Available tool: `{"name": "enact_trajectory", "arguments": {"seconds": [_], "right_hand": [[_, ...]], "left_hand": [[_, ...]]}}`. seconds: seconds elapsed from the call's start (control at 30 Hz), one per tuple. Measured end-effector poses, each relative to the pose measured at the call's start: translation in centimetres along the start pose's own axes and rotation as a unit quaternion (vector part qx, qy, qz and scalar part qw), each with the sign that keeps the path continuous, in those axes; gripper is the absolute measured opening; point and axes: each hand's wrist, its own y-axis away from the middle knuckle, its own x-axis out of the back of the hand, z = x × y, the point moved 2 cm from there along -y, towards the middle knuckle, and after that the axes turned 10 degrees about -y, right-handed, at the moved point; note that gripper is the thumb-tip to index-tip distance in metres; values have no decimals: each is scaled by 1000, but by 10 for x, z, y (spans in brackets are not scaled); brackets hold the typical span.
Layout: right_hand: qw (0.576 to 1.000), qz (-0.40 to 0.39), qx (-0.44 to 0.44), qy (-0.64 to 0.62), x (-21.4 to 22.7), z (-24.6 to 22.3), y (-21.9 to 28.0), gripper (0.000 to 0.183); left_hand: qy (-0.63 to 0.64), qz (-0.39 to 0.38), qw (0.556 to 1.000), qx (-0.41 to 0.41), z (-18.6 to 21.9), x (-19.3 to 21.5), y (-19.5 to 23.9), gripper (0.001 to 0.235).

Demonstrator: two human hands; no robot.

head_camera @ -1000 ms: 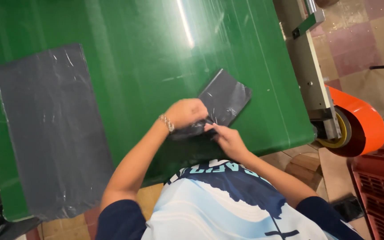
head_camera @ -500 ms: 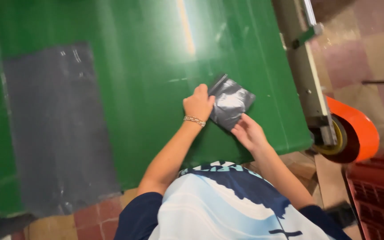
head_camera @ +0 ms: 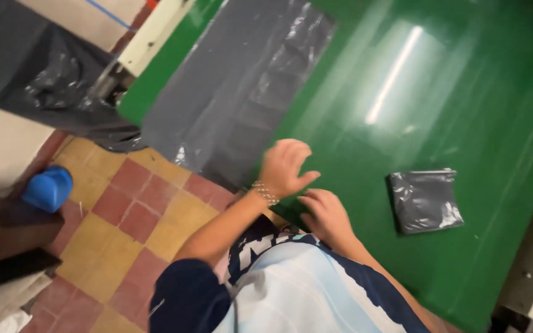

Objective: Folding plastic bags and placing them into a storage crate at a factory workstation.

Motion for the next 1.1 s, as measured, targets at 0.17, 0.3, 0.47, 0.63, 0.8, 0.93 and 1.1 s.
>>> {"name": "enact_trajectory", "arguments": {"seconds": [0.17, 0.3, 0.47, 0.63, 0.8, 0.93, 1.1], "right_hand": [[963, -128, 226, 64, -73, -67, -74, 64], [944, -189, 209, 173, -116, -91, -109, 77], [947, -109, 221, 205, -151, -70, -125, 42], [953, 6, 240, 185, -156, -68, -132, 45], [967, 21, 212, 138, -157, -51, -141, 36], [982, -42, -179, -52, -159, 4, -141, 16], [929, 126, -276, -210, -131, 49, -192, 22]], "left_hand": [[-232, -109, 964, -64, -110, 123, 62, 100], [-283, -183, 938, -85, -184, 157, 97, 109], [-351, -48, 922, -157, -255, 144, 113, 42], [-272, -71, 941, -191, -276, 168, 88, 52], [-173, -224, 935, -213, -317, 153, 93, 134], [13, -472, 880, -43, -325, 186, -7, 63], [305, -588, 746, 67, -426, 84, -44, 63]]}}
